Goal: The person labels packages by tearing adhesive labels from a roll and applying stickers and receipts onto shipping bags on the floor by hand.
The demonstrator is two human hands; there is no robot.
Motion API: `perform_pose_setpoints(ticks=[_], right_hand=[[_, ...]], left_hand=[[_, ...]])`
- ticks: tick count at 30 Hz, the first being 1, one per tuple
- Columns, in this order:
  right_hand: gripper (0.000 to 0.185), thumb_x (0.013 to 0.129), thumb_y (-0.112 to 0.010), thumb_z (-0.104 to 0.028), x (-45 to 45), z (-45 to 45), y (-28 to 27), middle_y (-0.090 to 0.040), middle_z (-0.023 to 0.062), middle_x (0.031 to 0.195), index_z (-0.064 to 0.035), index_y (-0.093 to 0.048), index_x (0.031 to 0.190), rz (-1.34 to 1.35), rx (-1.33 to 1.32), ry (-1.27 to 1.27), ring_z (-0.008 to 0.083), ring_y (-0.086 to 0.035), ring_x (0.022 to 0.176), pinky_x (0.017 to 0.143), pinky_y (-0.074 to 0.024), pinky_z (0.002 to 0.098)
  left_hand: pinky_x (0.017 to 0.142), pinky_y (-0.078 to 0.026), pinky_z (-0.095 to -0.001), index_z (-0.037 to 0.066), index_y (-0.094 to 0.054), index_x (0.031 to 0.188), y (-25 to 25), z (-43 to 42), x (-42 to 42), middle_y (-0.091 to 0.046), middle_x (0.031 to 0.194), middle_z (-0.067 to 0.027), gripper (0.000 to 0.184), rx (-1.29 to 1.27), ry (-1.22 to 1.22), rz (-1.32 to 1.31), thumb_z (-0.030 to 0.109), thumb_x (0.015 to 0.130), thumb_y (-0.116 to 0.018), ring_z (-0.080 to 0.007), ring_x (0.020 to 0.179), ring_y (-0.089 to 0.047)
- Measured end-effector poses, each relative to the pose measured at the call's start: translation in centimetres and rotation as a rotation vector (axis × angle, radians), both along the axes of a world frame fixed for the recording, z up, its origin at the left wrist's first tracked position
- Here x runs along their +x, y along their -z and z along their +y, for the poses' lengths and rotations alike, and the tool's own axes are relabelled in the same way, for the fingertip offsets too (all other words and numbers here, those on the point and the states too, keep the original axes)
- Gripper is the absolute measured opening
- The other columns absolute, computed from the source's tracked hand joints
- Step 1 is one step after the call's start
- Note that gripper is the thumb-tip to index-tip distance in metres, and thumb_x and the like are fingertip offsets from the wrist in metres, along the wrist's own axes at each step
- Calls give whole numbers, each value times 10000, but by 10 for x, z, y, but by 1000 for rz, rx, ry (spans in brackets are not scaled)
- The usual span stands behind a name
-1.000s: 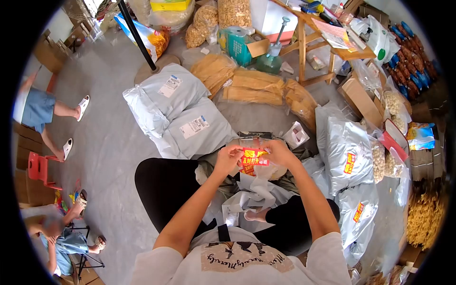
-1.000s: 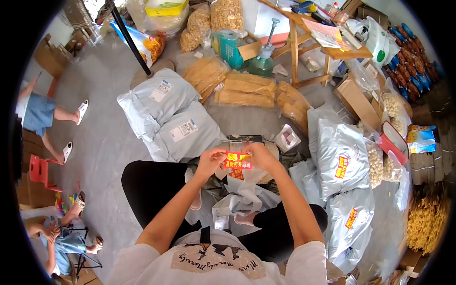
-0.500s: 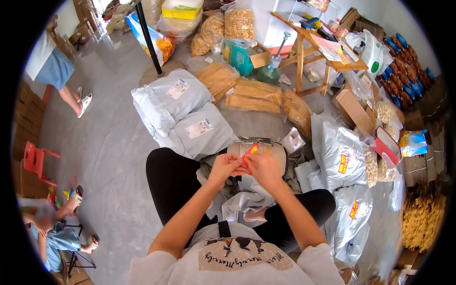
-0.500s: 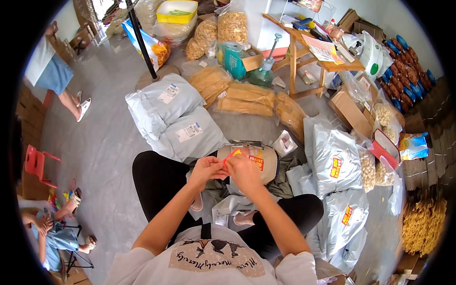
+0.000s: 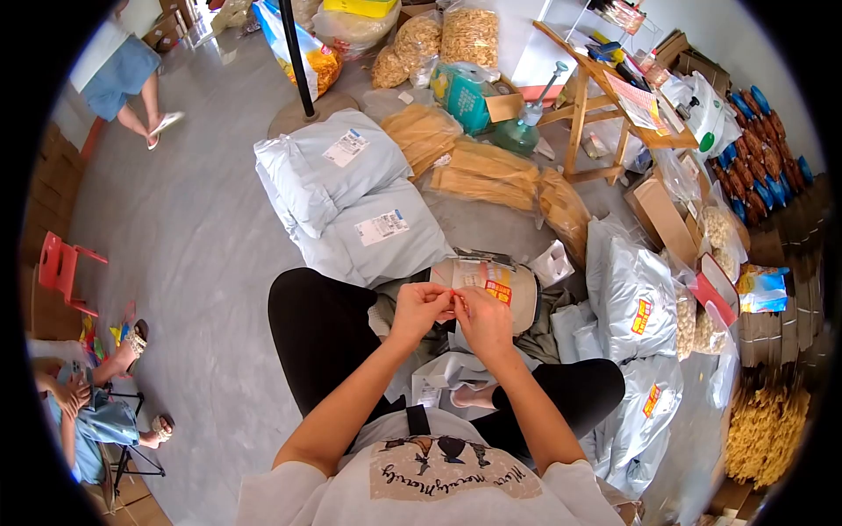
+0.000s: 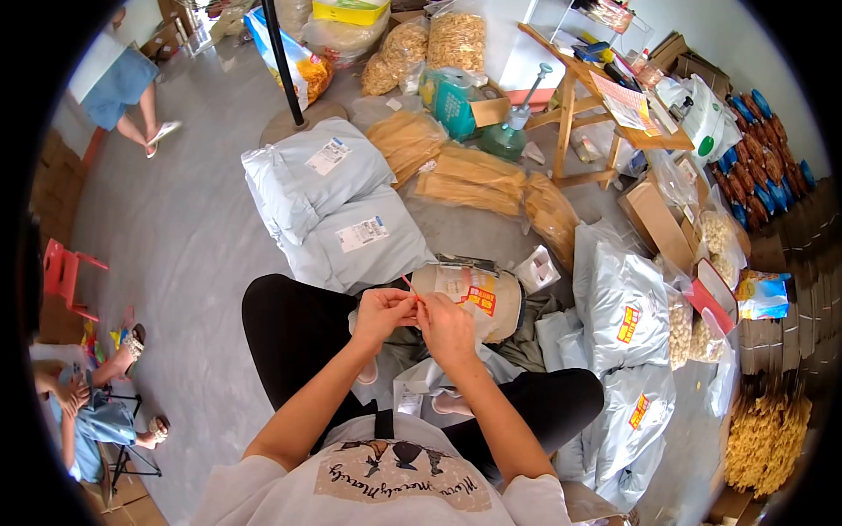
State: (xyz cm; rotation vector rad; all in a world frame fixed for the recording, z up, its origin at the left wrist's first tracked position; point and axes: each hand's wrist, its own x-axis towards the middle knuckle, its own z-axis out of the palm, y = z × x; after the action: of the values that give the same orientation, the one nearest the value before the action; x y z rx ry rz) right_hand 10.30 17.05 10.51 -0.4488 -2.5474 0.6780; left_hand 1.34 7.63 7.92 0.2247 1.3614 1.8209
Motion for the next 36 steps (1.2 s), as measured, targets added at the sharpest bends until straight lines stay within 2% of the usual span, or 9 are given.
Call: perform_pose_setpoints(ticks=[5, 7, 14, 16, 23, 25, 30, 32, 36], right_hand=[[92, 767, -546, -128, -8, -4, 4, -564, 84, 745, -53, -563, 817, -31, 7, -27, 273, -569, 606, 515, -453, 359], [95, 763, -545, -132, -13, -7, 6, -564, 83, 750, -53, -561, 815, -67, 51, -50, 273, -569, 607, 510, -449, 357], [80, 722, -577, -123, -35, -15, 24, -583, 90, 706, -49, -588, 751, -8, -82, 0, 270, -570, 591, 509, -446, 339], [107, 703, -615, -105, -40, -16, 30, -587, 78, 615, -9, -624, 751, 52, -391, 62, 149, -533, 514, 490, -403, 265], [127, 716, -615, -144, -59, -8, 53, -551, 21, 570, -21, -629, 740, -99, -708, 104, 87, -467, 485, 464, -378, 219], [117, 732, -608, -141, -69, 2, 63, -492, -24, 543, -25, -624, 740, -121, -1247, 317, 66, -436, 464, 437, -354, 206], [109, 740, -604, -140, -120, 26, 60, -476, -25, 555, -32, -610, 746, -80, -1129, 308, 70, -439, 472, 439, -367, 218], [107, 732, -604, -142, -147, 28, 60, -526, 36, 586, -40, -610, 765, 87, -597, 107, 137, -515, 507, 479, -410, 258], [92, 715, -581, -107, -198, -9, 56, -577, 125, 718, -46, -575, 784, 138, -171, -140, 236, -582, 610, 533, -451, 319]], left_hand=[[589, -527, -229, -78, -588, 879, 13, -6, -7, -628, 762, -113, 141, -28, 12, 77, 34, 813, -533, -139, 658, -618], [587, -525, -224, -77, -596, 873, 15, -10, -10, -626, 754, -106, 135, -106, 48, 295, 15, 811, -521, -128, 655, -611], [533, -501, -212, -76, -604, 799, 21, -21, -21, -618, 681, -80, 119, -80, -50, 257, 16, 793, -527, -108, 593, -596], [542, -501, -210, -71, -601, 808, 21, -24, -25, -617, 687, -77, 120, -97, -62, 203, 22, 799, -525, -107, 600, -596], [569, -509, -232, -28, -553, 847, 41, -35, -31, -619, 777, -97, 115, -36, -139, -37, 73, 832, -502, -144, 658, -613], [524, -484, -232, 8, -515, 802, 44, -40, -31, -600, 752, -92, 128, -83, -241, -162, 123, 833, -468, -156, 608, -596], [439, -427, -255, 43, -484, 772, 99, -49, -21, -524, 661, -55, 142, -275, -628, -562, 165, 805, -419, -152, 515, -533], [420, -418, -273, 55, -483, 794, 115, -50, -12, -522, 661, -50, 144, -341, -692, -635, 170, 830, -406, -157, 522, -538], [371, -416, -242, 25, -487, 819, 126, -49, 3, -528, 663, -47, 144, -438, -633, -671, 153, 852, -430, -144, 508, -552]])
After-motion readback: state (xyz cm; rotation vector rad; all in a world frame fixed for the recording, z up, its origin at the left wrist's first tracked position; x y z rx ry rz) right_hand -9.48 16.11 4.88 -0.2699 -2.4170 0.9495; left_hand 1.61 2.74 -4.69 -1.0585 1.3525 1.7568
